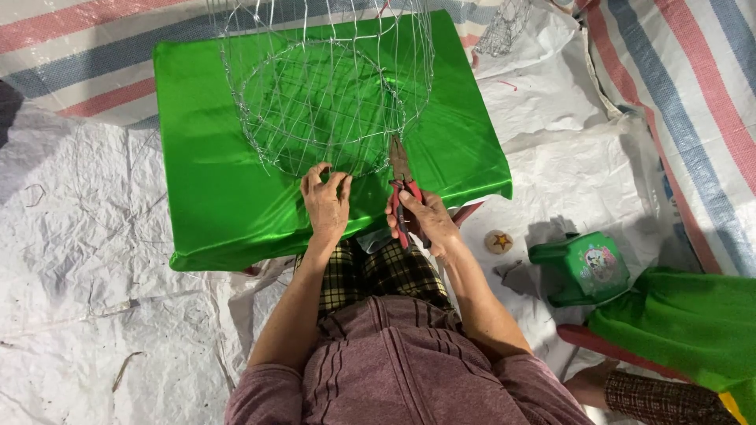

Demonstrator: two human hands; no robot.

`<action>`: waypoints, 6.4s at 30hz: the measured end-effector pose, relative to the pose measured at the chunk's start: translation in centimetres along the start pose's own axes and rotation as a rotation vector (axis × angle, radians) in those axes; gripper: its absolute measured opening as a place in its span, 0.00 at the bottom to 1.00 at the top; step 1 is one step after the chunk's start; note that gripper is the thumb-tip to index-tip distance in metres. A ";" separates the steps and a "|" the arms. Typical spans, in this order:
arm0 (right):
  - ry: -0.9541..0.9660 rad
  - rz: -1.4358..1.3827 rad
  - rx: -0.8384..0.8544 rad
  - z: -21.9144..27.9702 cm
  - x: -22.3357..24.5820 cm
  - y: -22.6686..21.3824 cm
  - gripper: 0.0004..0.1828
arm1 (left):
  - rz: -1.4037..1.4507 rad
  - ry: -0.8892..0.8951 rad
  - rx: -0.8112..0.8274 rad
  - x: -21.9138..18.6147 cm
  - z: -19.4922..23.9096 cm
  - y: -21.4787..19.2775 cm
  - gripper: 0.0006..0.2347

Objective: Using pliers to bend and secure wires while assembling a metal mesh structure on a work surface.

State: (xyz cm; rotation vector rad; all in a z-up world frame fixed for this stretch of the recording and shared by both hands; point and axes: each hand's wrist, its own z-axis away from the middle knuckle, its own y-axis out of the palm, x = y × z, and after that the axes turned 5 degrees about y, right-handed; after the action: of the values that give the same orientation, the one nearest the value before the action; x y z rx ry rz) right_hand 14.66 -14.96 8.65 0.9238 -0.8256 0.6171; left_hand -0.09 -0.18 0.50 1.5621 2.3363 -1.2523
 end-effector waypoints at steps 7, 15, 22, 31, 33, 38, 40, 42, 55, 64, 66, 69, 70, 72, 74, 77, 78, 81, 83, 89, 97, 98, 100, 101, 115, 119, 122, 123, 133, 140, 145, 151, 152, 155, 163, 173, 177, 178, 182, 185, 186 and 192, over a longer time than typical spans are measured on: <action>0.010 0.244 -0.100 1.8 2.2 1.8 0.17 | -0.003 0.026 -0.014 0.6 0.3 0.6 0.09; 0.076 0.009 0.048 2.2 1.0 0.8 0.22 | -0.004 0.007 -0.022 0.3 0.3 0.5 0.08; 0.097 0.222 0.038 4.2 -1.9 -0.7 0.13 | 0.063 0.004 -0.060 1.6 1.1 2.0 0.08; -0.255 1.067 0.018 7.0 -0.5 2.3 0.06 | 0.145 -0.105 -0.009 -0.5 2.4 -1.5 0.06; -0.344 1.306 0.021 7.6 0.0 4.1 0.04 | 0.181 -0.128 -0.004 -1.3 2.3 -3.5 0.04; -0.467 1.211 0.008 5.6 -1.7 2.0 0.18 | 0.316 -0.217 -0.081 -0.3 2.6 -6.2 0.04; -0.468 1.273 -0.001 4.8 -1.5 1.9 0.17 | 0.320 -0.233 -0.124 1.2 2.6 -6.1 0.05; -0.472 1.335 -0.013 4.1 -1.8 1.8 0.17 | 0.325 -0.246 -0.168 2.6 2.0 -6.5 0.07; -0.038 0.285 0.302 5.2 1.2 3.4 0.16 | 0.293 0.032 -0.424 3.3 -13.5 -14.8 0.10; 0.076 0.356 0.481 4.7 5.5 3.6 0.25 | 0.405 0.040 -0.387 2.8 -18.6 -12.8 0.15; 0.017 0.422 0.525 4.5 7.5 4.1 0.19 | 0.393 0.032 -0.394 2.9 -17.9 -11.6 0.17; 0.028 0.603 0.343 5.3 10.7 6.2 0.27 | 0.419 0.023 -0.428 3.4 -16.4 -9.5 0.14; -0.074 0.534 0.364 5.7 11.5 7.3 0.18 | 0.414 0.029 -0.441 3.6 -15.9 -8.9 0.13; -0.173 0.466 0.387 6.2 13.0 8.8 0.10 | 0.406 0.033 -0.456 3.4 -15.1 -8.3 0.12; -0.167 0.459 0.390 6.5 14.2 9.8 0.10 | 0.377 0.001 -0.452 2.9 -14.2 -8.1 0.14; -0.140 0.472 0.420 6.4 15.3 11.6 0.12 | 0.396 -0.051 -0.449 3.4 -13.4 -6.9 0.14; -0.139 0.473 0.421 6.0 14.9 11.4 0.12 | 0.395 -0.053 -0.449 3.4 -13.1 -6.9 0.14; -0.045 0.408 0.446 5.2 13.7 11.1 0.15 | 0.490 -0.122 -0.458 2.5 -12.1 -7.6 0.14; 0.050 0.314 0.491 5.0 13.1 11.6 0.17 | 0.527 -0.155 -0.519 1.1 -11.4 -9.4 0.13; 0.183 0.107 0.621 1.4 8.1 9.9 0.14 | 0.917 -0.296 -0.373 -3.0 -7.5 -12.6 0.14; 0.264 -0.198 0.685 -0.9 3.1 11.4 0.12 | 1.592 -0.623 0.122 -2.7 -3.3 -12.2 0.16; 0.269 -0.247 0.666 -1.6 2.5 11.4 0.14 | 1.577 -0.630 0.143 -3.3 -4.4 -13.4 0.16; 0.270 -0.300 0.641 -1.1 3.1 13.0 0.12 | 1.569 -0.690 0.141 -3.2 -4.9 -13.6 0.17; 0.271 -0.355 0.613 -0.8 3.4 13.9 0.10 | 1.562 -0.751 0.142 -3.1 -5.1 -13.6 0.19; 0.308 -0.452 0.585 -2.1 3.6 16.0 0.12 | 1.253 -0.882 0.207 -2.2 -8.1 -16.2 0.28; 0.318 -0.458 0.621 -2.1 3.4 16.3 0.13 | 1.034 -0.656 -0.008 -0.2 -7.3 -14.7 0.25; 0.279 -0.418 0.645 -1.9 3.3 16.9 0.14 | 0.579 -0.365 -0.190 2.6 -7.4 -12.3 0.12; 0.280 -0.420 0.646 -1.9 2.9 17.0 0.14 | 0.577 -0.365 -0.189 2.8 -7.9 -12.4 0.12; 0.271 -0.555 0.470 -1.3 2.0 18.2 0.09 | 0.466 0.023 -0.338 8.6 -8.0 -4.4 0.14; 0.252 -0.527 0.407 -1.2 1.0 17.2 0.08 | 0.404 -0.088 -0.238 8.5 -8.7 -4.2 0.06; 0.242 -0.478 0.429 -1.1 1.8 17.8 0.11 | 0.503 -0.069 -0.288 7.9 -9.2 -5.3 0.08; 0.192 -0.406 0.392 -0.6 2.8 18.6 0.09 | 0.416 -0.099 -0.269 7.8 -9.0 -5.3 0.08; 0.185 -0.392 0.384 -0.7 2.6 18.4 0.09 | 0.416 -0.113 -0.267 7.7 -9.0 -5.3 0.08; 0.194 -0.382 0.374 -0.7 2.5 18.0 0.10 | 0.407 -0.122 -0.264 7.0 -9.2 -5.8 0.08; 0.218 -0.441 0.402 0.7 4.3 19.7 0.12 | 0.331 -0.052 -0.204 9.5 -8.1 -4.2 0.05; 0.269 -0.422 0.351 2.3 4.7 21.6 0.19 | 0.349 -0.030 -0.258 7.6 -9.0 -5.3 0.11; 0.255 -0.378 0.323 2.4 5.4 22.1 0.16 | 0.446 0.031 -0.267 12.2 -6.7 -0.4 0.47; 0.244 -0.339 0.291 2.5 5.5 22.3 0.15 | 0.352 -0.022 -0.254 10.8 -7.4 -1.9 0.24; 0.220 -0.214 0.206 3.1 6.5 22.7 0.15 | 0.297 -0.082 -0.265 9.0 -8.4 -3.5 0.05; 0.213 -0.217 0.176 3.0 6.4 23.5 0.16 | 0.368 -0.116 -0.244 8.5 -8.4 -3.7 0.08; 0.215 -0.217 0.176 2.6 5.5 22.8 0.16 | 0.366 -0.117 -0.244 9.4 -7.9 -2.7 0.08; 0.232 -0.189 0.123 1.3 3.5 21.4 0.18 | 0.385 0.015 -0.217 8.7 -8.0 -4.2 0.43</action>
State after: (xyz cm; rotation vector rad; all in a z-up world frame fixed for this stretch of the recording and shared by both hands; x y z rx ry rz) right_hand -0.20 -5.55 21.43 1.0079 -0.4911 0.6011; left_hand -4.74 10.88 4.27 1.8283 1.9667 -0.8731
